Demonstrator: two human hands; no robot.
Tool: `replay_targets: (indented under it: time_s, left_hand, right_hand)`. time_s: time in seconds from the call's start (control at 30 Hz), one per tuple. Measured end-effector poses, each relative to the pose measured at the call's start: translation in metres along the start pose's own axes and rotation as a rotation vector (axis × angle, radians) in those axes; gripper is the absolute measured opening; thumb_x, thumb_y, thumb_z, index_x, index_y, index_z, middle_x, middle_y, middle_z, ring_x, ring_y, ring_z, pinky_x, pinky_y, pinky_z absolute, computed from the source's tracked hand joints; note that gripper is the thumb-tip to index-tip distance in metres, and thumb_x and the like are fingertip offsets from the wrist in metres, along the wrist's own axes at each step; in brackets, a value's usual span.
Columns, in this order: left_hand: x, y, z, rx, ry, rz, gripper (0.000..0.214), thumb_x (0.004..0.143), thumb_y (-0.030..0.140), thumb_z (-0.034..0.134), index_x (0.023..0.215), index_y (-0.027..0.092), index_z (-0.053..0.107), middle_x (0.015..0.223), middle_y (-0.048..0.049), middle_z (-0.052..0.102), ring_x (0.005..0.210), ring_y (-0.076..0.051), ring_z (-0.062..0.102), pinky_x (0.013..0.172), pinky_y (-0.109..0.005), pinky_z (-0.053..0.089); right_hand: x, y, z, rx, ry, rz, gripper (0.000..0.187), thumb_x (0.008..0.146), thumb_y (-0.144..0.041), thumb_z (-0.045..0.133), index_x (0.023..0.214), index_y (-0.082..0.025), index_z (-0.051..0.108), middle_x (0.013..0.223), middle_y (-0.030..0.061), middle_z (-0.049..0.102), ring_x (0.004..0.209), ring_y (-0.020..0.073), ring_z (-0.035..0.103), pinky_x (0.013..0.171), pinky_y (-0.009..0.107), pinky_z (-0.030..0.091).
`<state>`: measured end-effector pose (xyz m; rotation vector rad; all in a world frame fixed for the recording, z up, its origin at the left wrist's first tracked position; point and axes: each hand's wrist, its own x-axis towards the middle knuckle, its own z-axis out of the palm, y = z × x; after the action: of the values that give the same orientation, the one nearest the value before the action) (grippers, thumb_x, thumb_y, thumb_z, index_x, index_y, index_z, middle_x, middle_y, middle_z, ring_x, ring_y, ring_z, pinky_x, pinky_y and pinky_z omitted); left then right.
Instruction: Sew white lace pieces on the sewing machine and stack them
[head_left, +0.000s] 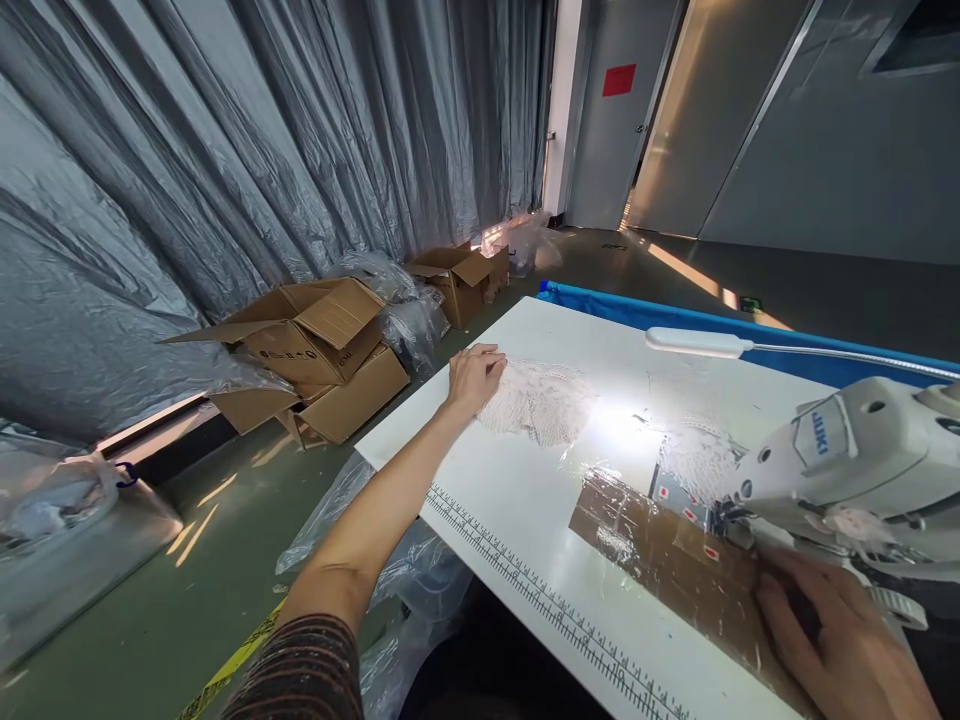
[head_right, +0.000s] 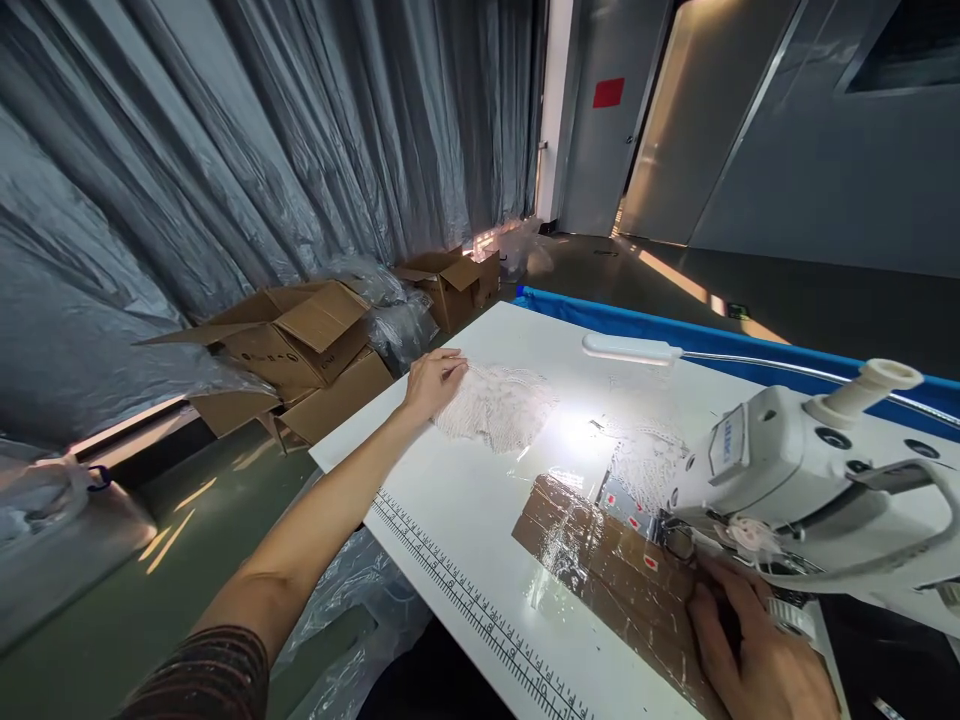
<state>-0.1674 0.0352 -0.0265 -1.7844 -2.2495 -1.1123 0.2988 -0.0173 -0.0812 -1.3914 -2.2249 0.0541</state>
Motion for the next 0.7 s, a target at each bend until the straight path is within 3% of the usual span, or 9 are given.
replay_targets:
  time_s: [0.23, 0.47, 0.7]
  left_hand:
    - [-0.003, -0.001, 0.000, 0.025, 0.015, 0.000, 0.018, 0.092, 0.027, 0.060, 0.098, 0.025, 0.077, 0.114, -0.0041, 0.073, 0.107, -0.025, 0.067, 0.103, -0.048, 0.049]
    - [-0.006, 0.008, -0.002, -0.004, 0.090, 0.029, 0.019, 0.091, 0.020, 0.060, 0.097, 0.027, 0.077, 0.109, -0.0028, 0.073, 0.101, -0.021, 0.068, 0.102, -0.046, 0.049]
    - [-0.014, 0.020, -0.006, 0.013, 0.077, 0.096, 0.018, 0.098, 0.023, 0.051, 0.098, 0.022, 0.069, 0.102, -0.0036, 0.071, 0.097, -0.019, 0.067, 0.087, -0.034, 0.051]
  right_hand:
    - [-0.004, -0.010, 0.001, 0.011, 0.009, 0.058, 0.034, 0.087, -0.046, 0.042, 0.101, -0.025, 0.066, 0.107, 0.0131, 0.071, 0.104, 0.0390, 0.066, 0.087, 0.057, 0.055]
    - [-0.008, 0.001, 0.006, 0.021, -0.042, 0.074, 0.039, 0.089, -0.050, 0.045, 0.111, -0.026, 0.066, 0.110, 0.0137, 0.072, 0.104, 0.0381, 0.068, 0.085, 0.055, 0.057]
    - [-0.005, 0.001, 0.001, 0.111, -0.111, 0.079, 0.039, 0.089, -0.048, 0.051, 0.127, -0.048, 0.060, 0.118, 0.0121, 0.069, 0.110, 0.0384, 0.066, 0.076, 0.055, 0.058]
